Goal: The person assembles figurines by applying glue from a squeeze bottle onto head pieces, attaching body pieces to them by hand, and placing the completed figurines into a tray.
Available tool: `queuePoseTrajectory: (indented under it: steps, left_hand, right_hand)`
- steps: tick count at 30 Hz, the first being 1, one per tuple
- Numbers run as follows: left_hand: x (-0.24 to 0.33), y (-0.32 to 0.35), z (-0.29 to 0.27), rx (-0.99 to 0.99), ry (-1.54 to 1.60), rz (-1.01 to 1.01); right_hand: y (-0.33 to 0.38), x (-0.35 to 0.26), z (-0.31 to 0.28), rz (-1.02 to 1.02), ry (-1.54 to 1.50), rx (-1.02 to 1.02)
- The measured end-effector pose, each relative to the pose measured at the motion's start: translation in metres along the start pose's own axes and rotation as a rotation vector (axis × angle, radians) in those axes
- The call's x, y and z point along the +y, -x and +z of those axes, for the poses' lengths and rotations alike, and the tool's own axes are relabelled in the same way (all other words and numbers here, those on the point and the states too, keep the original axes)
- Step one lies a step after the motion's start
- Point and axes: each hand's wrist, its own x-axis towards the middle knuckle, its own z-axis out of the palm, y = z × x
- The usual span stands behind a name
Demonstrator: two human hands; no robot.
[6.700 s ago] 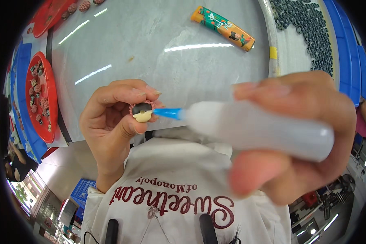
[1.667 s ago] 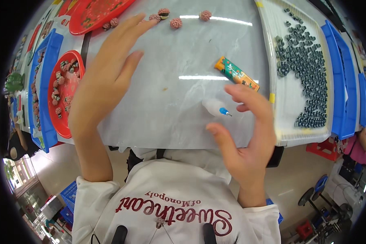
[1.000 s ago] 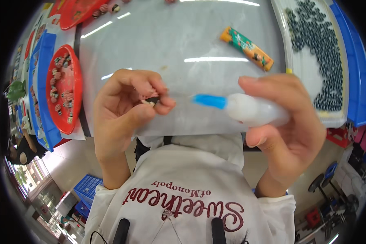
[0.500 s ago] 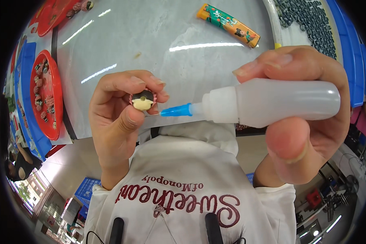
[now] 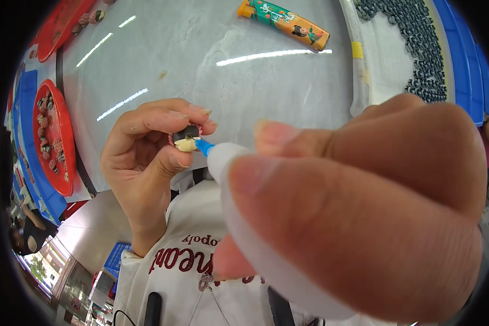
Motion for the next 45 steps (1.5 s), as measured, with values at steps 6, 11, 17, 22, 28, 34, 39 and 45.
queuePoseTrajectory:
  steps: [6,11,17,22,28,34,39,45]
  left_hand:
    - [0.001,-0.002,-0.001,0.016,0.014,0.048]
    - [0.000,-0.002,-0.003,0.004,0.026,0.032]
    - [0.000,-0.002,0.004,-0.001,0.047,0.042]
    - [0.002,0.000,0.005,0.006,0.055,-0.010]
    - [0.002,0.004,0.008,0.043,0.091,0.009]
    - [0.002,0.004,0.006,0.021,0.053,0.010]
    - [0.001,0.000,0.009,-0.021,0.058,0.014]
    - [0.002,0.002,0.008,-0.017,0.042,0.016]
  right_hand:
    - [-0.011,0.008,0.003,0.051,-0.114,-0.001]
    - [-0.011,0.029,-0.003,0.055,-0.331,-0.037]
    - [-0.001,0.034,0.023,0.382,-0.622,0.149]
    - [-0.003,0.039,0.051,0.244,-0.259,0.053]
    - [0.000,0.045,0.042,0.285,-0.210,0.072]
    - [0.016,0.079,-0.038,0.657,0.204,0.216]
    - [0.020,0.078,-0.047,0.702,0.384,-0.078]
    - [0.024,0.089,-0.046,0.621,0.359,-0.067]
